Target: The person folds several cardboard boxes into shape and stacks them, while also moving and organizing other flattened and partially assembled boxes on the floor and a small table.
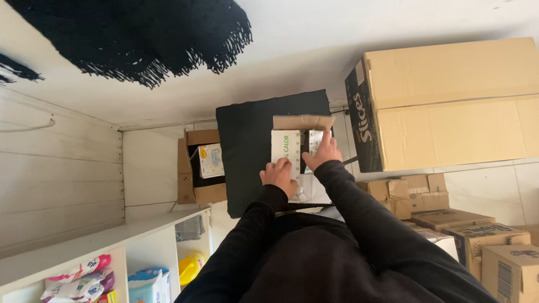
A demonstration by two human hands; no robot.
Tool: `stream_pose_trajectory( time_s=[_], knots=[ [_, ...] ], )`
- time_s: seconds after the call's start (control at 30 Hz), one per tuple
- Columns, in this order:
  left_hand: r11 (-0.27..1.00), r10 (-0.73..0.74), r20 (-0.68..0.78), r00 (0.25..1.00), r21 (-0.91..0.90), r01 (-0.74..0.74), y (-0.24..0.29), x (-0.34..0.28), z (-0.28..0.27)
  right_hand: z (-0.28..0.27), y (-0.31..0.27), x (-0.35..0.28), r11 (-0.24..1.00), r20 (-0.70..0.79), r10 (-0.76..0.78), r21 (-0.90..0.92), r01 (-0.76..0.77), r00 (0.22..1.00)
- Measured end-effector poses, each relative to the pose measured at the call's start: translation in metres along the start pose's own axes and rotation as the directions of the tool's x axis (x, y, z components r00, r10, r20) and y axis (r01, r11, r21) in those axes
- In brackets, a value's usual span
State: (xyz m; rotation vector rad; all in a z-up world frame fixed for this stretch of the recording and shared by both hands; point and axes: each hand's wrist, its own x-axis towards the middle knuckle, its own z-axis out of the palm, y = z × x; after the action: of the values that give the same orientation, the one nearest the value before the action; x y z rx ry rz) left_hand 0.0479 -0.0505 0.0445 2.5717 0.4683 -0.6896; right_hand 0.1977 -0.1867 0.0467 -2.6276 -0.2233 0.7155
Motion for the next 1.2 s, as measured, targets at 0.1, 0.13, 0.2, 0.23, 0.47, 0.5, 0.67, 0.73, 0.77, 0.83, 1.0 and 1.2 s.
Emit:
stream_pose_trajectory(
  time_s=[0.1,0.13,0.2,0.23,0.47,0.5,0.67,0.73,0.77,0.83,1.0,1.2],
  knots=[
    [0.977,0.009,-0.002,1.000,-0.212,-0.009,-0.010,0.036,0.014,0.011,0.015,0.003,0.977,-0.057,-0.001,0.213,0.013,0.998],
    [0.977,0.013,-0.004,1.000,-0.211,-0.014,0.002,0.031,-0.017,0.003,0.009,-0.002,0.977,-0.061,0.001,0.213,0.012,0.998],
    [0.846,-0.118,0.178,0.977,-0.496,0.193,0.024,0.016,-0.075,-0.008,-0.002,-0.017,0.921,-0.090,-0.006,0.387,0.040,0.996],
    [0.849,-0.114,0.179,0.977,-0.494,0.189,0.018,0.031,-0.079,-0.012,-0.003,-0.021,0.921,-0.094,-0.001,0.389,0.038,0.996],
    [0.304,-0.297,0.358,0.886,-0.844,0.442,-0.048,0.154,-0.049,-0.020,0.001,-0.020,0.912,-0.016,0.002,0.411,0.005,1.000],
    [0.275,-0.284,0.368,0.885,-0.853,0.443,-0.061,0.177,-0.026,-0.018,0.004,-0.020,0.914,-0.008,0.011,0.407,-0.006,1.000],
    [0.159,-0.199,0.456,0.867,-0.858,0.488,-0.034,0.105,-0.088,-0.014,0.019,-0.010,0.888,-0.018,0.029,0.460,-0.017,0.999],
    [0.150,-0.165,0.503,0.848,-0.837,0.526,-0.036,0.089,-0.089,-0.014,0.022,-0.013,0.874,-0.016,0.035,0.485,-0.023,0.999],
    [0.153,-0.142,0.494,0.858,-0.845,0.512,-0.041,0.090,-0.083,-0.021,0.018,-0.019,0.864,-0.015,0.037,0.503,-0.025,0.999],
    [0.153,-0.119,0.484,0.867,-0.854,0.498,-0.049,0.095,-0.068,-0.024,0.018,-0.023,0.854,-0.014,0.039,0.520,-0.026,0.999],
    [0.443,-0.288,0.272,0.918,-0.812,0.379,-0.042,0.100,-0.052,-0.013,0.034,-0.013,0.847,-0.020,0.079,0.529,-0.057,0.997],
    [0.954,-0.091,-0.257,0.962,-0.301,0.010,0.005,0.044,-0.061,-0.014,0.034,-0.011,0.824,-0.026,0.078,0.564,-0.050,0.997]
  ],
)
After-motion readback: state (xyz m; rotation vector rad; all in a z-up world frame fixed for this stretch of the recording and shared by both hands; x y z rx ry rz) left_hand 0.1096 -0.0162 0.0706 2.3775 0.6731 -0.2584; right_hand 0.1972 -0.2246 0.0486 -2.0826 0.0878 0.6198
